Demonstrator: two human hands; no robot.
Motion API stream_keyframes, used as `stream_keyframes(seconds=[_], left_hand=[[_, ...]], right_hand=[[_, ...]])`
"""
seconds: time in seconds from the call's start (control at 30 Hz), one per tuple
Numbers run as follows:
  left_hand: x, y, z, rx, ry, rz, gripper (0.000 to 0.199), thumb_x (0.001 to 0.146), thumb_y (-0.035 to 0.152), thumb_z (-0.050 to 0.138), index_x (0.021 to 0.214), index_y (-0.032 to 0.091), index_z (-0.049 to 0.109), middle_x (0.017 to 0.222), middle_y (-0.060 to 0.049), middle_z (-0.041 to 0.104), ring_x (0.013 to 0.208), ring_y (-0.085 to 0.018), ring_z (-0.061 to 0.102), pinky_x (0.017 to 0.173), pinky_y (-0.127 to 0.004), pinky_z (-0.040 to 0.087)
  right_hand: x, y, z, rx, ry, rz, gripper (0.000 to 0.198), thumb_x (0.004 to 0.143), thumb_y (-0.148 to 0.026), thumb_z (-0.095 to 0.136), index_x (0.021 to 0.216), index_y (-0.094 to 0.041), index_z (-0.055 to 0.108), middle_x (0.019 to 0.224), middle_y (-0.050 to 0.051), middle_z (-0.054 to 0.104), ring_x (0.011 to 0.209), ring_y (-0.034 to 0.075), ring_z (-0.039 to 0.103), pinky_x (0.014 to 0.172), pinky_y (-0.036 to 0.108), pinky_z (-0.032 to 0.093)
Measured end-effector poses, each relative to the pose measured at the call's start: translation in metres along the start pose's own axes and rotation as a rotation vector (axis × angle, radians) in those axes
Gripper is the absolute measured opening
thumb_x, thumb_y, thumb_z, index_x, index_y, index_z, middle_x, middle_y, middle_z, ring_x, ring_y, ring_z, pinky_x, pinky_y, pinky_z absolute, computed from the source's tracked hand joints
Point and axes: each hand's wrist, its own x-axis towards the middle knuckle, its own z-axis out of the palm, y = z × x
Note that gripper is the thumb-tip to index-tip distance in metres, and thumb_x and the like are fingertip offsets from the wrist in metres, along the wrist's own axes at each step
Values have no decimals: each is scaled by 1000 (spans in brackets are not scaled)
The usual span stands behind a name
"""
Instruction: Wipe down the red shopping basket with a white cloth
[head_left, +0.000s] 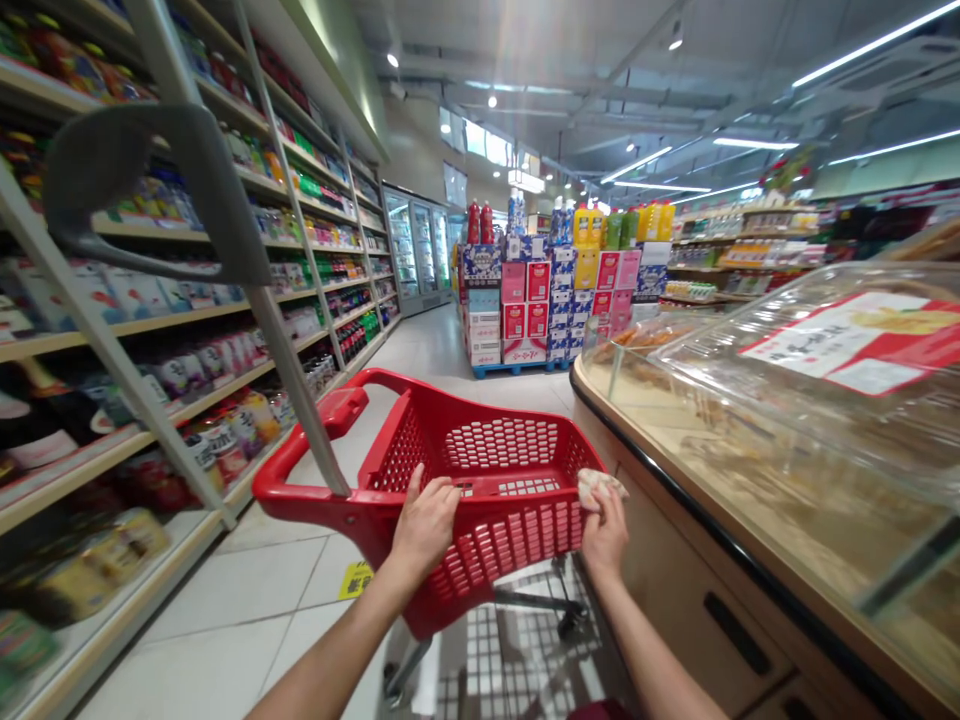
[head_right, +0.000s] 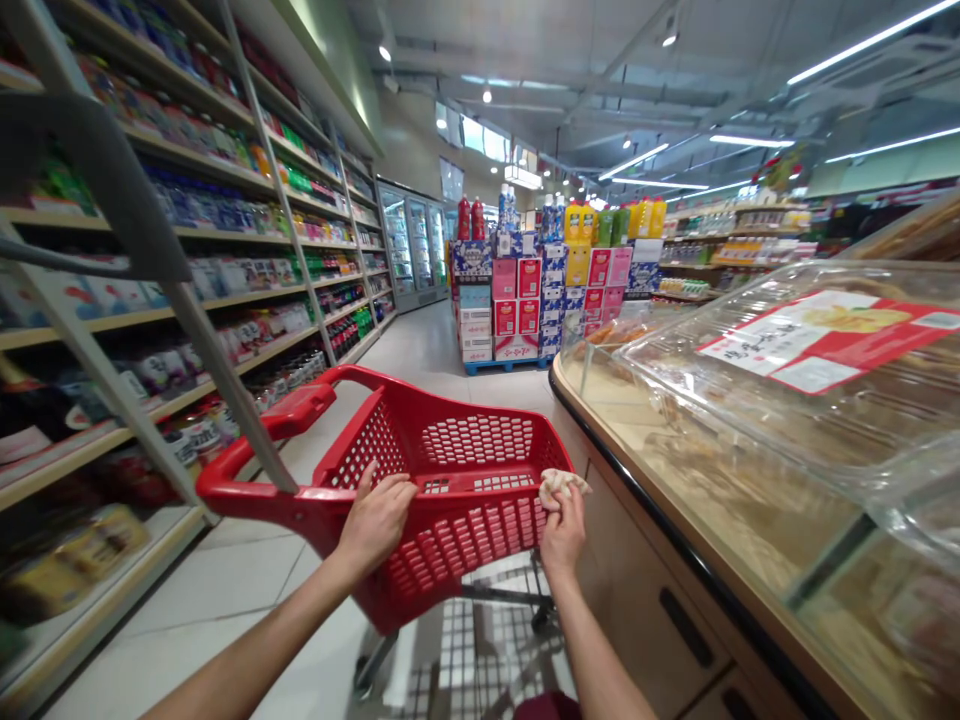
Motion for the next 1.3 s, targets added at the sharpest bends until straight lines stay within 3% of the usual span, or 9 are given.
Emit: stream_keyframes(seconds=[0.2,0.27,0.33,0.4,0.5,0.7,0.93,1.13,1.3], left_hand=[[0,-4,-5,32,-38,-13,31,76,5,32,78,20,59,82,-2,67,92,-16,57,107,-46,5],[0,-5,-3,22,-35,-13,31,76,5,32,77,20,59,82,-1,67,94,-15,56,107,-46,4],[0,-5,-2,17,-28,-15,31,76,5,32,77,20,59,83,-1,67,95,-15,56,107,-46,4],[0,-4,-2,17,-25,-15,31,76,5,32,78,20,59,84,-1,67,95,-15,56,107,-45,3],[0,-2,-2,24,-24,-12,31,76,5,32,78,20,59,84,-1,67,93,-14,56,107,-44,2],[-4,0,0,49,1,1,30,74,3,33,78,20,58,80,0,67,91,-14,57,107,-43,3],[-2,-5,0,43,0,7,30,74,4,33,79,20,58,81,-1,67,89,-15,57,106,-45,5],[1,-11,-1,25,-11,19,29,76,6,32,76,21,57,81,-1,66,89,-15,57,106,-46,4],[0,-11,0,32,-27,16,29,76,6,31,76,21,57,80,-1,66,88,-15,57,106,-46,4]], right_hand=[[-54,31,-18,-55,-349,114,25,59,-23,40,62,-17,63,75,9,62,74,22,58,72,33,45],[-45,36,-28,-57,-323,114,25,59,-25,40,62,-16,63,79,11,61,77,23,58,75,35,44],[-24,31,-28,-28,-176,139,31,63,-29,39,73,-13,64,97,15,58,94,27,53,85,38,38],[-4,19,-16,34,-30,172,38,66,-33,38,87,-11,61,110,16,53,106,27,46,91,39,33],[7,0,11,81,52,220,54,68,-38,41,112,-9,49,120,17,46,115,29,37,93,41,30],[-8,1,33,10,212,475,60,70,-35,40,123,-9,36,111,17,51,99,26,50,81,37,39],[-33,32,0,-27,13,510,37,62,-40,49,86,-14,59,63,7,60,59,22,55,57,33,43],[-1,22,-6,-39,28,441,52,69,-38,43,115,-14,44,91,10,63,66,18,59,58,27,44],[-38,26,-1,-125,-182,369,34,65,-36,44,86,-15,61,71,9,65,64,23,59,59,30,44]])
